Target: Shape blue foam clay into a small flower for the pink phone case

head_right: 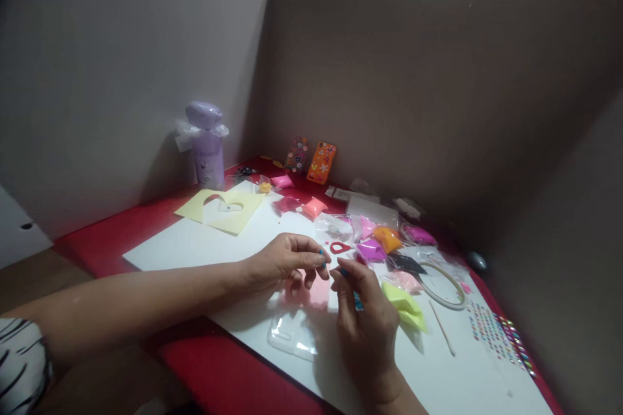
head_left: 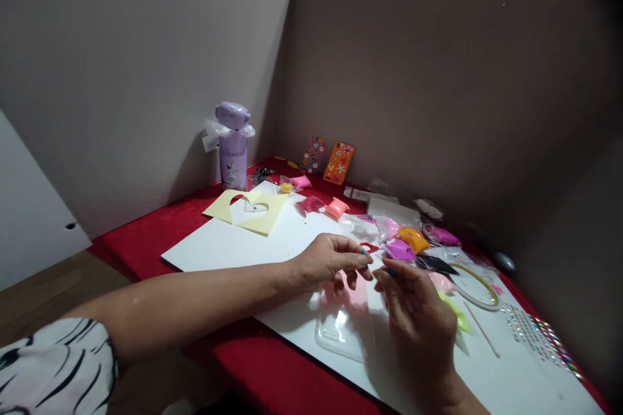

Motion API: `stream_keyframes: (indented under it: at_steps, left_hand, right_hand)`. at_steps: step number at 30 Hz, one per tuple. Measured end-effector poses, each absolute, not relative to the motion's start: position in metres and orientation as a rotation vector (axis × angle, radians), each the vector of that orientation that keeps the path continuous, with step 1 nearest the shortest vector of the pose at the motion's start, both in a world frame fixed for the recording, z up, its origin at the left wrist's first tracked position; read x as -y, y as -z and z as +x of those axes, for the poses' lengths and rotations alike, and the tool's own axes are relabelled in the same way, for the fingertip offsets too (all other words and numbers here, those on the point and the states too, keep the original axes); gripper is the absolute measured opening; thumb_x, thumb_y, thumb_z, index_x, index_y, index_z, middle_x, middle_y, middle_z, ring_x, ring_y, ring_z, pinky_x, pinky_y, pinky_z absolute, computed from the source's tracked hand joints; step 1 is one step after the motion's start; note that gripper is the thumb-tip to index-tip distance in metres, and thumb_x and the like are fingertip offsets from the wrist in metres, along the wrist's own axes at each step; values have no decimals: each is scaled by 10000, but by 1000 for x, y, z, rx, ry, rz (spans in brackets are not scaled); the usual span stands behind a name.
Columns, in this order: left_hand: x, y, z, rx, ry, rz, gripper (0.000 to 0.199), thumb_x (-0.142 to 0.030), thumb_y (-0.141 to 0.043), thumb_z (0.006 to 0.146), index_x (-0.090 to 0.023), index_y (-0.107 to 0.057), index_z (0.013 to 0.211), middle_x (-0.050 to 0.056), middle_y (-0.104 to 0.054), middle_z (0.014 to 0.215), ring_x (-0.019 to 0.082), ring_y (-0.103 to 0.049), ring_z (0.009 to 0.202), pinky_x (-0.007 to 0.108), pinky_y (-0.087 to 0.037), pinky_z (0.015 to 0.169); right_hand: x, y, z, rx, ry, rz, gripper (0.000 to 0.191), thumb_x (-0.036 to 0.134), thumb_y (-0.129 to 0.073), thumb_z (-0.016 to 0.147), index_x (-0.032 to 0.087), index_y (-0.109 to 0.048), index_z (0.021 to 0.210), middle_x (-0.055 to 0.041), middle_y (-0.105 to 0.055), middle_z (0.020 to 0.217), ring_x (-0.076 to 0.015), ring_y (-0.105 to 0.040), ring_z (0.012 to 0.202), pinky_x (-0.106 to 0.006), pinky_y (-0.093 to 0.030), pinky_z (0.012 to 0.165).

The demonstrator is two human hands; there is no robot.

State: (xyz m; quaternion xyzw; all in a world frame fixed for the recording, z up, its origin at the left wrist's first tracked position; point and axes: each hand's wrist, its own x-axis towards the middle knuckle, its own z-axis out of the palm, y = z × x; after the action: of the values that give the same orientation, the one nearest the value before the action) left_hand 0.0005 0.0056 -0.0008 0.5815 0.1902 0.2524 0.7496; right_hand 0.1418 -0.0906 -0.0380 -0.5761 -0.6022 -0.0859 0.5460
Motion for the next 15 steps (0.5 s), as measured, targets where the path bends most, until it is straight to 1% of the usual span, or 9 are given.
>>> stream_keyframes:
  at_steps: [3, 6, 10, 13, 15]
  left_hand:
    - [-8, 1, 1, -437, -568, 1264, 284, -350, -703, 664, -120, -616, 807, 32, -650, 701, 69, -511, 467, 167, -337, 374]
    - [-11, -3, 1, -490, -612, 1319, 277, -367, -694, 662, -121, -595, 739, 23, -628, 663, 65, -485, 445, 171, -323, 372]
    - [-15, -9, -1, -597, -718, 1444, 303, -403, -687, 652, -128, -558, 648, 7, -588, 592, 75, -466, 462, 190, -332, 411]
    - [-17, -12, -2, -671, -770, 1553, 265, -338, -700, 634, -129, -544, 585, -14, -548, 548, 85, -484, 521, 205, -358, 494]
    - [-18, -11, -3, -713, -755, 1639, 227, -284, -694, 632, -129, -543, 560, -26, -526, 542, 85, -482, 535, 211, -364, 521]
  right_hand:
    - [91, 36, 142, 1436, 256, -1344, 199, 256, -585, 834, 185, -602, 1019, -62, -662, 891, -160, -654, 723, -282, -547, 645]
    - [90, 39, 144, 1415, 211, -1327, 213, 234, -576, 840, 187, -599, 1047, -66, -659, 928, -161, -652, 757, -298, -551, 693]
    - [88, 45, 144, 1367, 70, -1324, 259, 236, -574, 841, 201, -577, 1098, -69, -655, 944, -154, -652, 731, -295, -562, 660]
    - [87, 43, 140, 1300, 40, -1322, 261, 277, -588, 830, 192, -575, 1077, -73, -653, 919, -160, -650, 715, -293, -563, 633]
    - [87, 40, 138, 1288, 51, -1328, 243, 305, -599, 820, 189, -586, 1033, -67, -655, 876, -161, -649, 689, -289, -557, 614]
